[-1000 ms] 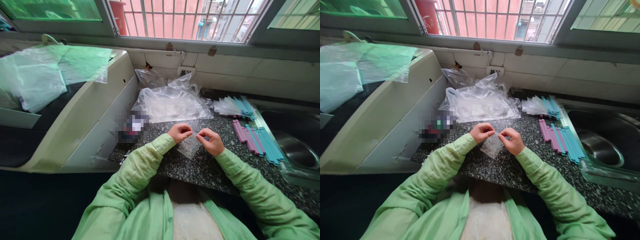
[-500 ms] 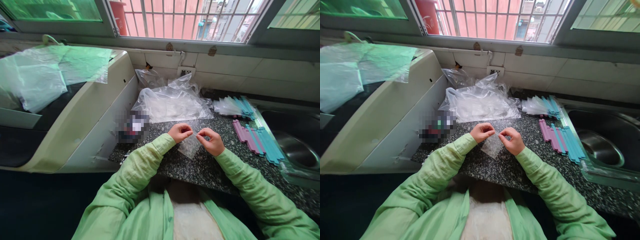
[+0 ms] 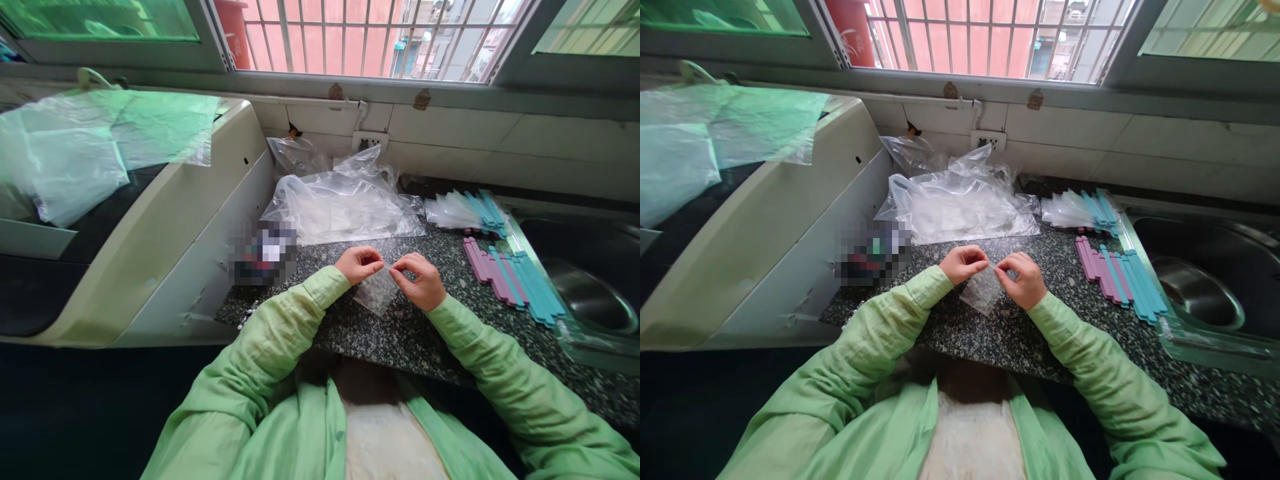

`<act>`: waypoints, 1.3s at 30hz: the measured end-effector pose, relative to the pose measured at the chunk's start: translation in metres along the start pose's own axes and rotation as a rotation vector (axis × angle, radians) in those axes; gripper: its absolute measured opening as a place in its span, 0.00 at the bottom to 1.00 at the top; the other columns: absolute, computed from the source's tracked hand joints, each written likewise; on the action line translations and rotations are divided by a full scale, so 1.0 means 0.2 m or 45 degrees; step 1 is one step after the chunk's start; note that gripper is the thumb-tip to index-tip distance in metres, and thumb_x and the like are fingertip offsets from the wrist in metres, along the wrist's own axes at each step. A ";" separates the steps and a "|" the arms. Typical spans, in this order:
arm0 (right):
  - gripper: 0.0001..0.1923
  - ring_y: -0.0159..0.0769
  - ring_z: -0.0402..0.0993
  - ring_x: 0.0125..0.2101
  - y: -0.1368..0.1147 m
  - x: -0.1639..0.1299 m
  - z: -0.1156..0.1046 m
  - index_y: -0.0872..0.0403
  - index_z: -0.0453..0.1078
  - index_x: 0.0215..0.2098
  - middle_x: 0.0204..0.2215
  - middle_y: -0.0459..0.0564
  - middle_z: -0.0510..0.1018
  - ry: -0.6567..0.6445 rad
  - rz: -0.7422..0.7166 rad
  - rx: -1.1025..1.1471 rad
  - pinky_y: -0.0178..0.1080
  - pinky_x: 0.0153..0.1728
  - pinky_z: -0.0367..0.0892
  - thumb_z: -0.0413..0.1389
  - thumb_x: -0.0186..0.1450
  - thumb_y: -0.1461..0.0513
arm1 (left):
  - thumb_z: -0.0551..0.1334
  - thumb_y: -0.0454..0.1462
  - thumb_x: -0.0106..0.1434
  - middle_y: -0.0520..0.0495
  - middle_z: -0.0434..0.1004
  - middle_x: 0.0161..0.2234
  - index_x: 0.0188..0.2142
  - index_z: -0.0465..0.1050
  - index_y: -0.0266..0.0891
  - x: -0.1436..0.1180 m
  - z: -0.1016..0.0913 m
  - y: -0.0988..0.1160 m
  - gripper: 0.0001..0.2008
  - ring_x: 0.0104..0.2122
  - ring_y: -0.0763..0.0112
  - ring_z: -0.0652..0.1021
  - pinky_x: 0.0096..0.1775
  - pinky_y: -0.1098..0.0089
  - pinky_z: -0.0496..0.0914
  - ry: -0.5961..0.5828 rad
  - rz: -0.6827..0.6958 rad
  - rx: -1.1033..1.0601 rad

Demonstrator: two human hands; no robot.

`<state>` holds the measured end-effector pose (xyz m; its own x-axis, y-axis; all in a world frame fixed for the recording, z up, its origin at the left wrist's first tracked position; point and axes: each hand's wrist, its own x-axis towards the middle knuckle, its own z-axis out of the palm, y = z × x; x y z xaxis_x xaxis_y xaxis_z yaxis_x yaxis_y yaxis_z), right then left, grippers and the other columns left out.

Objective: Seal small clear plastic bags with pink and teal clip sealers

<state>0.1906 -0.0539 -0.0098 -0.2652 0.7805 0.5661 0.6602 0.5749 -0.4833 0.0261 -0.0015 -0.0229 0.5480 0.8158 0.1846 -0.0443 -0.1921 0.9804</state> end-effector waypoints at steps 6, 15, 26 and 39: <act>0.06 0.34 0.65 0.26 0.00 0.00 0.00 0.52 0.66 0.23 0.21 0.48 0.72 -0.001 0.007 -0.010 0.39 0.31 0.62 0.53 0.58 0.62 | 0.63 0.43 0.47 0.52 0.65 0.20 0.23 0.68 0.31 0.00 0.00 0.00 0.15 0.21 0.81 0.64 0.24 0.76 0.60 0.001 0.016 0.017; 0.06 0.34 0.66 0.26 0.00 0.00 0.00 0.52 0.65 0.23 0.21 0.47 0.72 -0.008 -0.015 -0.039 0.39 0.30 0.63 0.52 0.58 0.62 | 0.64 0.45 0.47 0.54 0.64 0.19 0.23 0.67 0.31 0.00 0.00 0.00 0.17 0.20 0.82 0.63 0.24 0.77 0.59 -0.029 -0.044 0.003; 0.05 0.34 0.65 0.26 -0.01 0.00 0.01 0.52 0.65 0.23 0.21 0.48 0.72 0.004 -0.069 -0.085 0.38 0.30 0.63 0.53 0.58 0.63 | 0.64 0.43 0.46 0.52 0.65 0.20 0.23 0.67 0.31 0.00 0.00 0.00 0.15 0.21 0.81 0.64 0.25 0.76 0.60 -0.045 -0.047 0.000; 0.05 0.32 0.67 0.26 0.00 0.00 0.00 0.53 0.66 0.23 0.21 0.47 0.72 0.012 0.048 0.068 0.37 0.29 0.63 0.53 0.57 0.63 | 0.63 0.44 0.48 0.52 0.65 0.20 0.23 0.68 0.31 0.00 -0.02 0.00 0.15 0.21 0.81 0.64 0.25 0.76 0.60 0.017 0.043 0.062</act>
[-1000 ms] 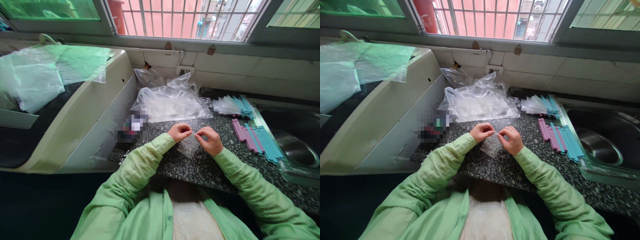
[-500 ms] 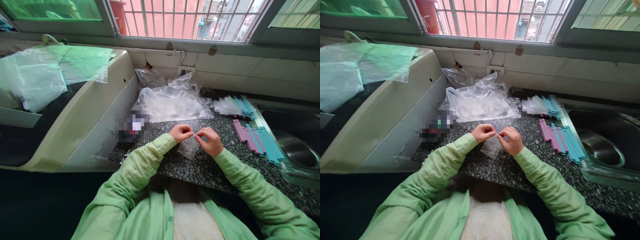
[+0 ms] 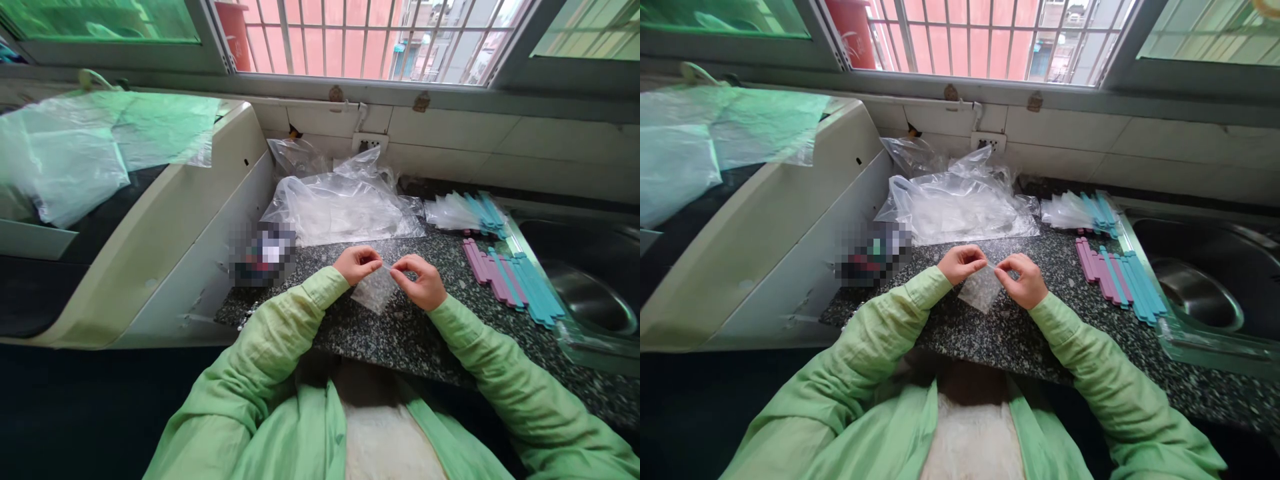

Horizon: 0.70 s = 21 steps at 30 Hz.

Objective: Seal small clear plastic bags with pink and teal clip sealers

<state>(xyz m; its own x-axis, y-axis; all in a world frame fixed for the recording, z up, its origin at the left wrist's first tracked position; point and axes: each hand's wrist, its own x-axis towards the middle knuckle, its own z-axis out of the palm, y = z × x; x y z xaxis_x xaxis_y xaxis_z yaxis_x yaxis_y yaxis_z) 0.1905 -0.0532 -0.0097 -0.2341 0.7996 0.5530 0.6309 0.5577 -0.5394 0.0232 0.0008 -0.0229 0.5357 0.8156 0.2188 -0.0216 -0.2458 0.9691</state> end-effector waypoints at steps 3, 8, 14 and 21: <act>0.06 0.32 0.66 0.25 0.01 0.00 -0.01 0.53 0.65 0.22 0.20 0.46 0.70 0.007 0.053 0.031 0.37 0.28 0.63 0.53 0.57 0.63 | 0.63 0.44 0.48 0.52 0.65 0.20 0.23 0.67 0.32 0.00 -0.01 0.00 0.15 0.21 0.81 0.64 0.24 0.76 0.59 0.017 0.001 -0.016; 0.06 0.32 0.66 0.25 0.00 0.00 -0.01 0.53 0.64 0.22 0.20 0.46 0.70 0.017 0.039 0.028 0.36 0.27 0.62 0.53 0.57 0.63 | 0.63 0.44 0.47 0.53 0.65 0.20 0.23 0.67 0.32 0.00 -0.01 0.00 0.15 0.21 0.81 0.64 0.24 0.77 0.59 0.010 -0.008 -0.041; 0.06 0.32 0.65 0.25 0.01 0.00 0.00 0.53 0.64 0.22 0.20 0.46 0.70 0.019 0.001 0.005 0.37 0.29 0.62 0.53 0.58 0.63 | 0.64 0.45 0.46 0.53 0.64 0.19 0.23 0.67 0.31 0.01 0.00 0.01 0.16 0.20 0.82 0.63 0.24 0.77 0.59 0.001 -0.047 -0.089; 0.05 0.33 0.65 0.26 0.00 0.00 0.00 0.53 0.65 0.23 0.21 0.47 0.71 0.048 -0.130 -0.105 0.38 0.29 0.62 0.53 0.57 0.64 | 0.65 0.46 0.44 0.54 0.64 0.18 0.24 0.68 0.31 0.00 0.00 0.01 0.18 0.20 0.82 0.63 0.23 0.77 0.58 -0.053 -0.157 -0.130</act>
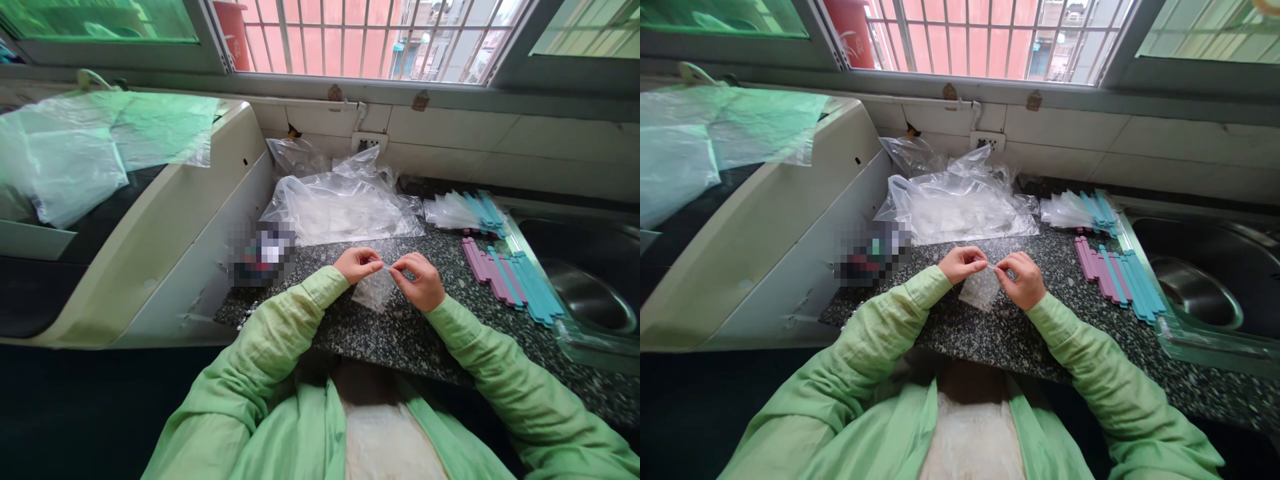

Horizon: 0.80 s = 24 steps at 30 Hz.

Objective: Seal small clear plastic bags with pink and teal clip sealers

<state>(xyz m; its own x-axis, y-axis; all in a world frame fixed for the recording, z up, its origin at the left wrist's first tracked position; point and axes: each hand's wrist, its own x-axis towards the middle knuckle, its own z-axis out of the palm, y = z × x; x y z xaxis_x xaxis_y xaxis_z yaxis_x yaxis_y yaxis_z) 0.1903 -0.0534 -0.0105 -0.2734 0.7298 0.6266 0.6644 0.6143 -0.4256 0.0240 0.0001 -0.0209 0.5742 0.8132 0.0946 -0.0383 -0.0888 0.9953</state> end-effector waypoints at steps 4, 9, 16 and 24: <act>0.05 0.33 0.66 0.26 -0.01 0.00 0.00 0.52 0.66 0.24 0.22 0.47 0.72 0.026 -0.031 -0.050 0.38 0.30 0.63 0.54 0.57 0.64 | 0.65 0.45 0.44 0.53 0.66 0.19 0.23 0.68 0.31 0.00 0.00 -0.01 0.17 0.20 0.82 0.64 0.25 0.77 0.60 0.000 -0.016 0.015; 0.04 0.34 0.66 0.26 0.00 0.00 0.00 0.52 0.66 0.24 0.22 0.47 0.72 0.039 -0.047 -0.073 0.38 0.30 0.63 0.54 0.57 0.64 | 0.65 0.44 0.45 0.53 0.66 0.19 0.24 0.69 0.31 0.00 0.00 -0.01 0.15 0.21 0.81 0.65 0.25 0.77 0.60 -0.010 0.004 0.048; 0.04 0.34 0.67 0.27 0.00 0.00 0.00 0.53 0.66 0.24 0.22 0.47 0.73 0.026 0.038 -0.038 0.38 0.30 0.64 0.54 0.57 0.63 | 0.63 0.42 0.47 0.52 0.66 0.20 0.24 0.69 0.31 0.00 0.00 -0.01 0.14 0.21 0.81 0.65 0.25 0.76 0.61 0.027 0.077 0.129; 0.06 0.31 0.66 0.23 0.01 0.00 -0.01 0.53 0.66 0.23 0.20 0.45 0.71 -0.013 0.292 0.110 0.35 0.25 0.63 0.53 0.57 0.61 | 0.62 0.44 0.49 0.51 0.66 0.21 0.24 0.69 0.32 0.00 -0.01 -0.01 0.14 0.22 0.79 0.65 0.26 0.75 0.61 0.086 0.193 0.183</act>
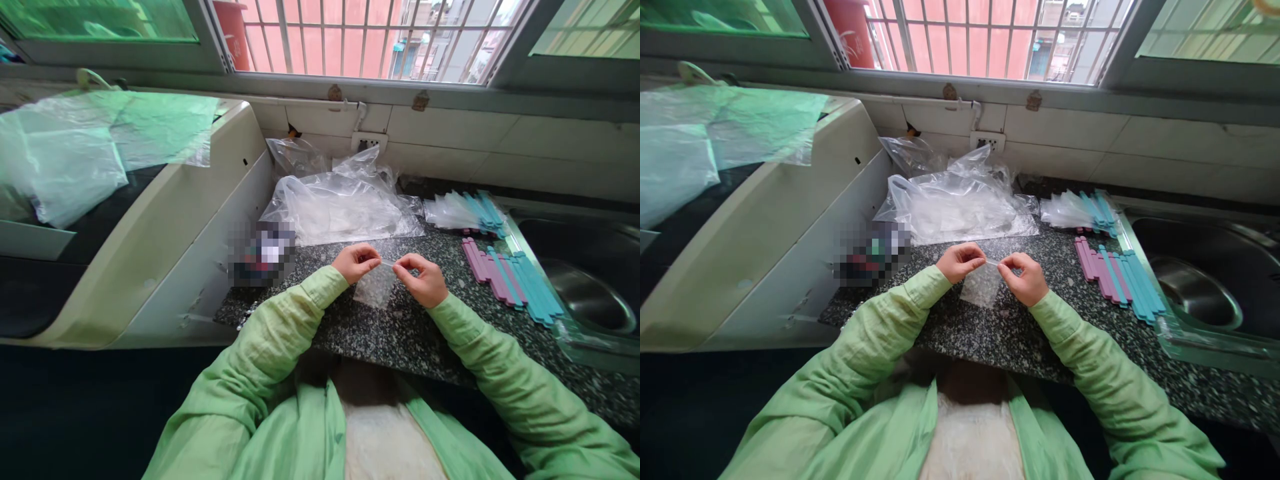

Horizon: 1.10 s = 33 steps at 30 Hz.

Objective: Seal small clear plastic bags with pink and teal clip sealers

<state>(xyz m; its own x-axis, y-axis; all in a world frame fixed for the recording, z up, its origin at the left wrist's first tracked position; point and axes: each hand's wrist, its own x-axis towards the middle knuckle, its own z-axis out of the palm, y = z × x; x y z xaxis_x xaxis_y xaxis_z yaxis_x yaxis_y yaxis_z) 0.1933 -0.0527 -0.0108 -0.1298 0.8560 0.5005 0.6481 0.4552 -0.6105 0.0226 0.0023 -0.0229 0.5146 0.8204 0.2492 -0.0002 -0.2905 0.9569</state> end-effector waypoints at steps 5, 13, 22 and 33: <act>0.07 0.31 0.66 0.24 -0.01 0.00 0.00 0.53 0.65 0.22 0.20 0.45 0.71 0.002 -0.019 0.022 0.36 0.27 0.63 0.53 0.57 0.62 | 0.62 0.44 0.49 0.51 0.66 0.21 0.23 0.69 0.32 0.00 0.00 0.00 0.14 0.22 0.79 0.65 0.26 0.75 0.61 0.010 -0.003 -0.003; 0.08 0.32 0.65 0.25 -0.01 0.00 -0.01 0.53 0.64 0.21 0.20 0.46 0.70 0.014 -0.085 0.017 0.38 0.30 0.63 0.53 0.58 0.63 | 0.63 0.44 0.47 0.52 0.65 0.20 0.23 0.68 0.32 0.00 0.00 0.02 0.15 0.21 0.80 0.64 0.25 0.76 0.60 -0.023 -0.071 -0.082; 0.08 0.33 0.65 0.26 -0.02 0.00 0.00 0.52 0.64 0.21 0.20 0.46 0.69 0.009 -0.126 0.004 0.38 0.29 0.62 0.52 0.58 0.63 | 0.66 0.45 0.42 0.53 0.67 0.19 0.24 0.68 0.32 0.00 0.00 0.03 0.17 0.21 0.82 0.65 0.25 0.77 0.61 -0.046 -0.203 -0.217; 0.08 0.33 0.64 0.25 -0.02 0.00 0.00 0.52 0.63 0.21 0.20 0.46 0.70 0.011 -0.180 -0.045 0.39 0.29 0.62 0.52 0.58 0.62 | 0.67 0.45 0.41 0.54 0.66 0.18 0.22 0.68 0.32 0.00 0.00 0.02 0.17 0.20 0.82 0.65 0.25 0.77 0.61 -0.031 -0.226 -0.252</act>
<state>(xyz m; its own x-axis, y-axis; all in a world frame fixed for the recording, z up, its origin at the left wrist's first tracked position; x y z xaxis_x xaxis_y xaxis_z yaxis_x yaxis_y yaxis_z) 0.1904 -0.0546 -0.0083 -0.2150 0.7817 0.5855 0.6500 0.5620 -0.5116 0.0234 0.0017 -0.0192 0.5418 0.8373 0.0736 -0.0746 -0.0393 0.9964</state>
